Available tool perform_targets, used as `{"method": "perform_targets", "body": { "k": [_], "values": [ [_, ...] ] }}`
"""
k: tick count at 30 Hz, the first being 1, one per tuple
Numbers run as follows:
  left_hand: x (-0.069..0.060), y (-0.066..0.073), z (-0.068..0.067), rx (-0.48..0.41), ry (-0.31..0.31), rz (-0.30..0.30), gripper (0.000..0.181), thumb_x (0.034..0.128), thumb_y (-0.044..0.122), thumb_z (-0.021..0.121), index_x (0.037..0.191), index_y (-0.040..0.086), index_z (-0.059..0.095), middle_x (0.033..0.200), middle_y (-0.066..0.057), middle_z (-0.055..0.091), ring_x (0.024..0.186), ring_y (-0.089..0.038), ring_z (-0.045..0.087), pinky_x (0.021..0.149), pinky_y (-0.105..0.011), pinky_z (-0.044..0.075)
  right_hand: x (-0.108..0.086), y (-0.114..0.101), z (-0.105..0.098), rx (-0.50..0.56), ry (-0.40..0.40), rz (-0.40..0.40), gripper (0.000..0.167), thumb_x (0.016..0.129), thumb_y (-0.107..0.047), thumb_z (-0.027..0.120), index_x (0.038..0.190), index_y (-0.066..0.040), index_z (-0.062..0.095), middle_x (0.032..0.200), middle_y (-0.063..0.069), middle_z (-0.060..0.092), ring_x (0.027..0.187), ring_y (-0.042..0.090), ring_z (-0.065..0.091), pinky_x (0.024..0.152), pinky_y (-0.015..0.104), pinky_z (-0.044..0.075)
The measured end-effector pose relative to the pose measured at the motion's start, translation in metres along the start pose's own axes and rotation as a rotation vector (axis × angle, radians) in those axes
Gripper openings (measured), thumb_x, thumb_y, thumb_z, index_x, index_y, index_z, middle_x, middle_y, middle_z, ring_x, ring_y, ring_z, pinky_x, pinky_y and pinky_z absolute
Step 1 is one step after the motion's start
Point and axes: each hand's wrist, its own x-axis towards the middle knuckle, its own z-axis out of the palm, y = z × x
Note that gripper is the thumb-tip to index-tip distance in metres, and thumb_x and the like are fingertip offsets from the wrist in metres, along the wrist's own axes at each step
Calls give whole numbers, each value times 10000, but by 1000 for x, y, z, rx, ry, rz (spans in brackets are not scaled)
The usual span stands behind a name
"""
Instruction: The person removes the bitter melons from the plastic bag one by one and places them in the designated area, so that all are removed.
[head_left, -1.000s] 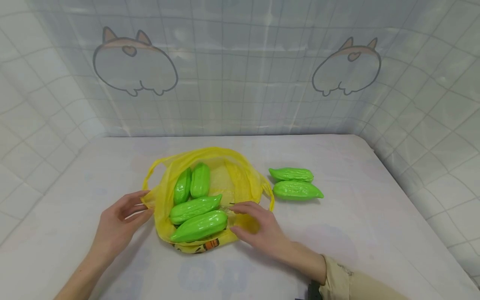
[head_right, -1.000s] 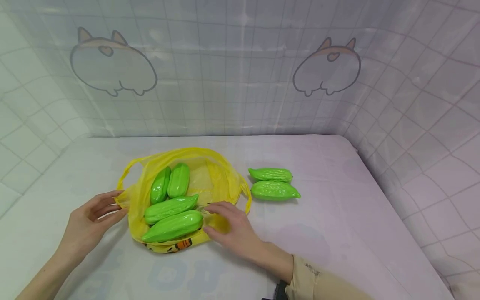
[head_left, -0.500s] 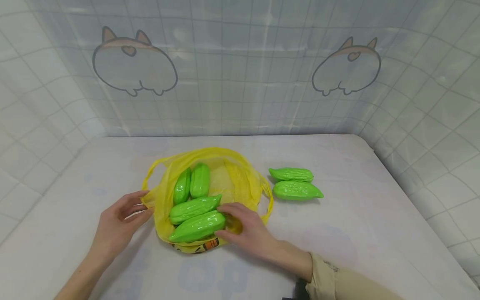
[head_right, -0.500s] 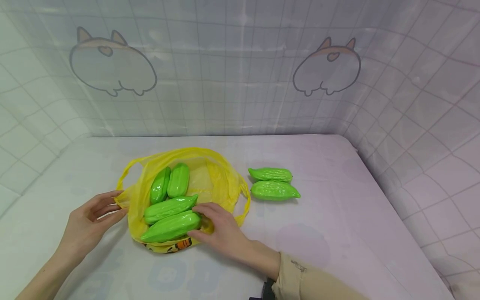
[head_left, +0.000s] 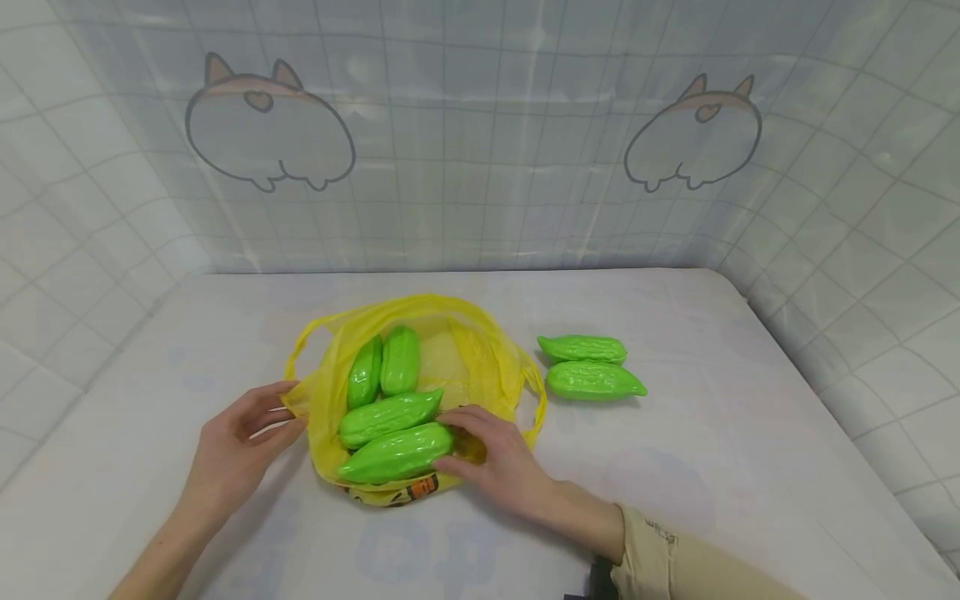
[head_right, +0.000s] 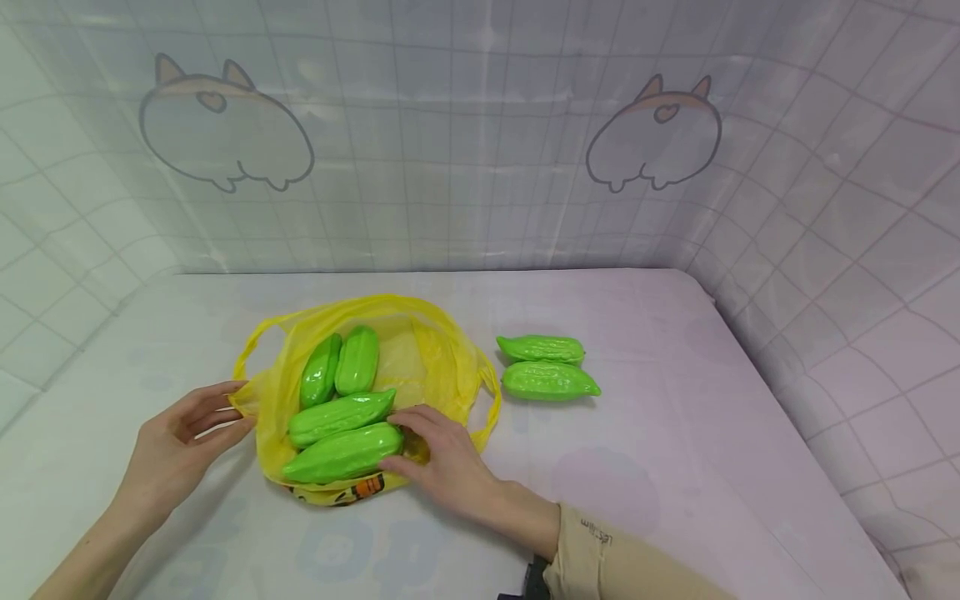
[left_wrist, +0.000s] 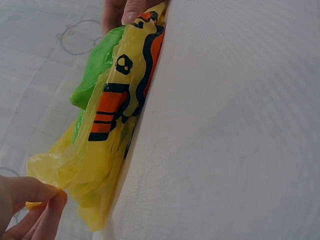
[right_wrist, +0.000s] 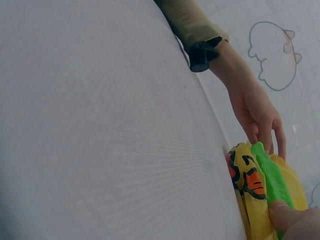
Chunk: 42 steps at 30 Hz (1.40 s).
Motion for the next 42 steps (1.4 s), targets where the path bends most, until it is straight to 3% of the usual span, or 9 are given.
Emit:
{"method": "perform_targets", "body": {
  "k": [14,27,34,42],
  "values": [
    [-1,0,1,37,-6,-3,483,915,161,742,1360,74,576,1199,162,621,969,117,608,807,-56,523,-6,2,-3,-26,118,-75,486,841,-223,802,1275,-74,646,1252,35,666,1167,168,629,1043,318,509],
    [0,-1,0,14,-10,-28,507,911,156,747,1376,72,563,1185,234,597,980,121,604,810,-58,524,-12,4,-13,-36,151,-85,499,842,-236,802,1290,-87,640,1280,5,647,1185,157,615,1051,315,503],
    [-1,0,0,40,-16,-54,507,918,200,742,1375,75,560,1244,167,579,978,141,584,811,-40,510,-18,8,-25,-47,174,-52,485,836,-220,810,1280,-102,651,1287,-6,647,1192,159,617,1040,307,510],
    [0,2,0,28,-2,-56,514,908,171,753,1374,70,563,1211,250,555,971,140,587,806,-40,511,-26,16,-37,-72,228,-112,493,810,-162,830,1264,-80,658,1224,44,674,1076,173,664,976,278,541]
  ]
}}
